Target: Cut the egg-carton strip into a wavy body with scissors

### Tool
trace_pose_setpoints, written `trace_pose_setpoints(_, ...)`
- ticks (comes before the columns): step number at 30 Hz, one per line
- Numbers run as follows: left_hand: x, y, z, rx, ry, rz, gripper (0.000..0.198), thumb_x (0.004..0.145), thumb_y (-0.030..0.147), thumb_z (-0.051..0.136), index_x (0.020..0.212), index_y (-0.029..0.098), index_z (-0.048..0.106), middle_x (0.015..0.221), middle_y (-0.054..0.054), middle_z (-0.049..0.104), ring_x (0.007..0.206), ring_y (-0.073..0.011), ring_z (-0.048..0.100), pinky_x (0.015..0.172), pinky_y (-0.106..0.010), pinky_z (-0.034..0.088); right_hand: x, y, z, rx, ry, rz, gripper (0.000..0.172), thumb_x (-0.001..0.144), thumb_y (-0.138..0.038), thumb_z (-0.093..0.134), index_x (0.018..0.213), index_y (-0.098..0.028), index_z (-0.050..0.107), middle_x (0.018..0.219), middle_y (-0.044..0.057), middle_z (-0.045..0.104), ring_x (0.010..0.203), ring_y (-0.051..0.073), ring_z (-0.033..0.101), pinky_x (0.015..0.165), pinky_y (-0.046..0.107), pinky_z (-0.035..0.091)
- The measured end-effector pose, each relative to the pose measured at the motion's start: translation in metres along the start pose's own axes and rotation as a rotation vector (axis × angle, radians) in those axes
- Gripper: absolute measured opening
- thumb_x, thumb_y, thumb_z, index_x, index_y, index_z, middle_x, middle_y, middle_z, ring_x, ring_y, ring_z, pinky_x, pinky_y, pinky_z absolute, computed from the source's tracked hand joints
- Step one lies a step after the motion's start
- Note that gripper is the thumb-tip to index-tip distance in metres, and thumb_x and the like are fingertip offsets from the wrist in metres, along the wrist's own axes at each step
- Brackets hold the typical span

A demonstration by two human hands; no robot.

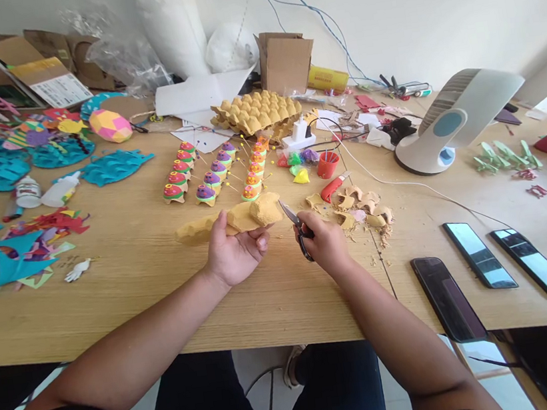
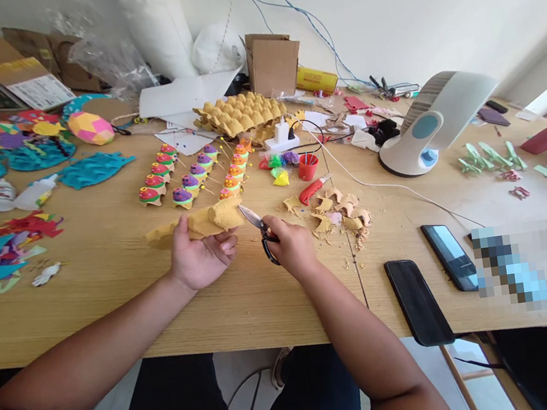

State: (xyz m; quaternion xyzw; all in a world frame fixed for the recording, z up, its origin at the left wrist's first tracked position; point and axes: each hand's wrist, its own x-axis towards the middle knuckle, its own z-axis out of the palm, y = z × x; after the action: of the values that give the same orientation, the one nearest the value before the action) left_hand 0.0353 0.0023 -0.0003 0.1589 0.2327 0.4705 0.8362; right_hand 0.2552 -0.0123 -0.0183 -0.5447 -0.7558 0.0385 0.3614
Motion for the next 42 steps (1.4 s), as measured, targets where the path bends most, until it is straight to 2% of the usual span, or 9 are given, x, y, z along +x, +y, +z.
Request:
trace_pose_setpoints(7, 0.0, 0.0, 0.001, -0.015, 0.004, -0.004, 0.061, 0.085, 0.074, 0.054, 0.097, 0.018, 0.076, 0.086, -0.011, 0.078, 0.057, -0.0146, 0.058, 0.053, -0.026, 0.05, 0.0, 0.0, 0.002, 0.062, 0.015, 0.085, 0.02, 0.089, -0.032, 0.063, 0.108, -0.028, 0.067, 0.075, 0.0, 0.071, 0.058, 0.016, 0.061, 0.056, 0.027, 0.04)
trace_pose_setpoints(10, 0.0, 0.0, 0.002, -0.018, 0.019, 0.0, 0.059, 0.085, 0.073, 0.056, 0.098, 0.019, 0.076, 0.083, -0.011, 0.077, 0.057, -0.0153, 0.058, 0.052, -0.027, 0.049, 0.002, -0.005, 0.0, 0.138, -0.03, 0.155, 0.02, 0.09, -0.036, 0.064, 0.107, -0.027, 0.066, 0.073, -0.001, 0.069, 0.058, 0.016, 0.06, 0.055, 0.026, 0.04)
trace_pose_setpoints(14, -0.001, -0.001, 0.002, -0.018, 0.015, 0.006, 0.057, 0.083, 0.071, 0.06, 0.101, 0.019, 0.075, 0.082, -0.01, 0.077, 0.058, -0.0165, 0.059, 0.053, -0.027, 0.05, 0.003, -0.01, -0.003, 0.284, -0.106, 0.223, 0.024, 0.088, -0.042, 0.067, 0.104, -0.025, 0.062, 0.064, -0.005, 0.058, 0.056, 0.014, 0.053, 0.055, 0.025, 0.037)
trace_pose_setpoints(20, -0.001, 0.0, 0.002, 0.002, 0.012, 0.006, 0.06, 0.084, 0.071, 0.059, 0.1, 0.015, 0.074, 0.082, -0.012, 0.076, 0.06, -0.017, 0.06, 0.054, -0.027, 0.05, 0.005, -0.012, -0.003, 0.466, -0.155, 0.17, 0.035, 0.089, -0.048, 0.066, 0.11, -0.024, 0.052, 0.083, -0.001, 0.055, 0.074, 0.016, 0.054, 0.071, 0.029, 0.046)
trace_pose_setpoints(25, -0.001, 0.0, 0.002, -0.004, 0.016, 0.015, 0.059, 0.086, 0.071, 0.057, 0.1, 0.016, 0.074, 0.082, -0.011, 0.076, 0.06, -0.0168, 0.06, 0.054, -0.027, 0.05, 0.004, -0.013, 0.002, 0.734, -0.218, 0.174, 0.034, 0.099, -0.055, 0.046, 0.112, -0.024, 0.046, 0.079, -0.001, 0.055, 0.072, 0.017, 0.055, 0.071, 0.031, 0.048)
trace_pose_setpoints(29, -0.001, -0.001, 0.003, -0.003, 0.018, 0.012, 0.059, 0.086, 0.07, 0.057, 0.098, 0.015, 0.074, 0.08, -0.011, 0.075, 0.06, -0.0173, 0.061, 0.053, -0.027, 0.05, 0.003, -0.015, 0.0, 0.566, -0.179, 0.098, 0.037, 0.09, -0.051, 0.065, 0.111, -0.023, 0.052, 0.086, 0.001, 0.059, 0.079, 0.017, 0.057, 0.075, 0.031, 0.048)
trace_pose_setpoints(34, -0.001, -0.001, 0.003, 0.002, 0.007, 0.017, 0.06, 0.086, 0.07, 0.057, 0.1, 0.014, 0.075, 0.083, -0.012, 0.075, 0.062, -0.0175, 0.061, 0.053, -0.027, 0.05, 0.004, -0.015, -0.004, 0.404, -0.128, 0.012, 0.033, 0.089, -0.047, 0.068, 0.109, -0.022, 0.058, 0.082, 0.001, 0.061, 0.075, 0.016, 0.057, 0.071, 0.028, 0.046)
trace_pose_setpoints(42, 0.0, 0.001, 0.005, -0.031, 0.049, 0.041, 0.061, 0.088, 0.07, 0.052, 0.101, 0.015, 0.075, 0.087, -0.013, 0.076, 0.061, -0.0172, 0.06, 0.052, -0.027, 0.049, 0.006, -0.012, -0.005, 0.256, -0.079, 0.063, 0.038, 0.087, -0.055, 0.069, 0.104, -0.022, 0.065, 0.075, 0.001, 0.062, 0.067, 0.015, 0.055, 0.063, 0.027, 0.041)
